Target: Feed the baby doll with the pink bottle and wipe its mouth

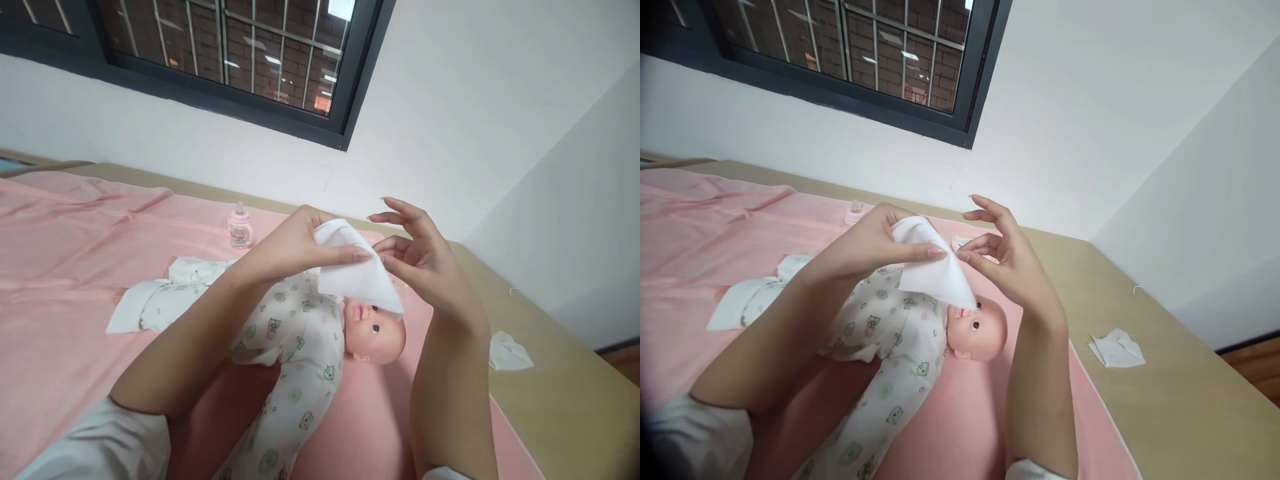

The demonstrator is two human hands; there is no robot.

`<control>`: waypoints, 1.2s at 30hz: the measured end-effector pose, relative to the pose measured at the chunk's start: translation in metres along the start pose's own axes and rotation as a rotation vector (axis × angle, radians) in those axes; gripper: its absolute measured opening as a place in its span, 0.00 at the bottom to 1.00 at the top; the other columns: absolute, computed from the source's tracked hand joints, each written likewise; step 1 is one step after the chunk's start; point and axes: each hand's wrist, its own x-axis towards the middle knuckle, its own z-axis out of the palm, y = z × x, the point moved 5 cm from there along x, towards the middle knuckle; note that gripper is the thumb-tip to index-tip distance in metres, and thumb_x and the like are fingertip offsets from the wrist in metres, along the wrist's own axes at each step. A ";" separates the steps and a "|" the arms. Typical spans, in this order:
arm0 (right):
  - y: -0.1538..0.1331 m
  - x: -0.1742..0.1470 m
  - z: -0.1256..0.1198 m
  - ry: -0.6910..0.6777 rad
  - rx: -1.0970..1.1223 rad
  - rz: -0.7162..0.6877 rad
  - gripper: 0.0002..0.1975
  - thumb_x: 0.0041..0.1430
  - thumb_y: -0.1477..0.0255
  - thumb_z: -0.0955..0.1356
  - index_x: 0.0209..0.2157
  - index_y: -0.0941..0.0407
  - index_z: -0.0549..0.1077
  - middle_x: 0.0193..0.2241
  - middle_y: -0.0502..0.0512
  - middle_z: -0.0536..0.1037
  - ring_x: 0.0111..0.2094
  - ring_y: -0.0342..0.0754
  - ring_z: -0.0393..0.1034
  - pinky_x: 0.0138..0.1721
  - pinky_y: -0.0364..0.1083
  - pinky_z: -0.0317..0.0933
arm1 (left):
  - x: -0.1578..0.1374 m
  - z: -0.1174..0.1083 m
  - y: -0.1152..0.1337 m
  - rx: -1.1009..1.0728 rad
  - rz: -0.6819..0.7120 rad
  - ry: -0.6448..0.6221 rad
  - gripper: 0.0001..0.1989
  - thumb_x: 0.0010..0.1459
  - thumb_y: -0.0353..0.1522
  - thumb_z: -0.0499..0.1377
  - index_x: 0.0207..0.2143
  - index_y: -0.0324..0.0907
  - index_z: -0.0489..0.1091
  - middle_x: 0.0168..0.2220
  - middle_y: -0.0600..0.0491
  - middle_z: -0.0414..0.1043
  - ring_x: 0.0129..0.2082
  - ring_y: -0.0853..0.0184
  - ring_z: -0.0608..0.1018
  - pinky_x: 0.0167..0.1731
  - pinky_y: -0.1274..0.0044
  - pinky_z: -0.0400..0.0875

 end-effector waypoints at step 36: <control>0.265 -0.020 0.006 0.206 0.339 0.723 0.09 0.55 0.81 0.67 0.37 0.58 0.75 0.31 0.52 0.80 0.32 0.40 0.74 0.42 0.39 0.70 | 0.009 0.068 -0.041 0.707 -0.249 -0.496 0.14 0.52 0.32 0.58 0.21 0.42 0.53 0.20 0.58 0.54 0.21 0.70 0.61 0.22 0.74 0.51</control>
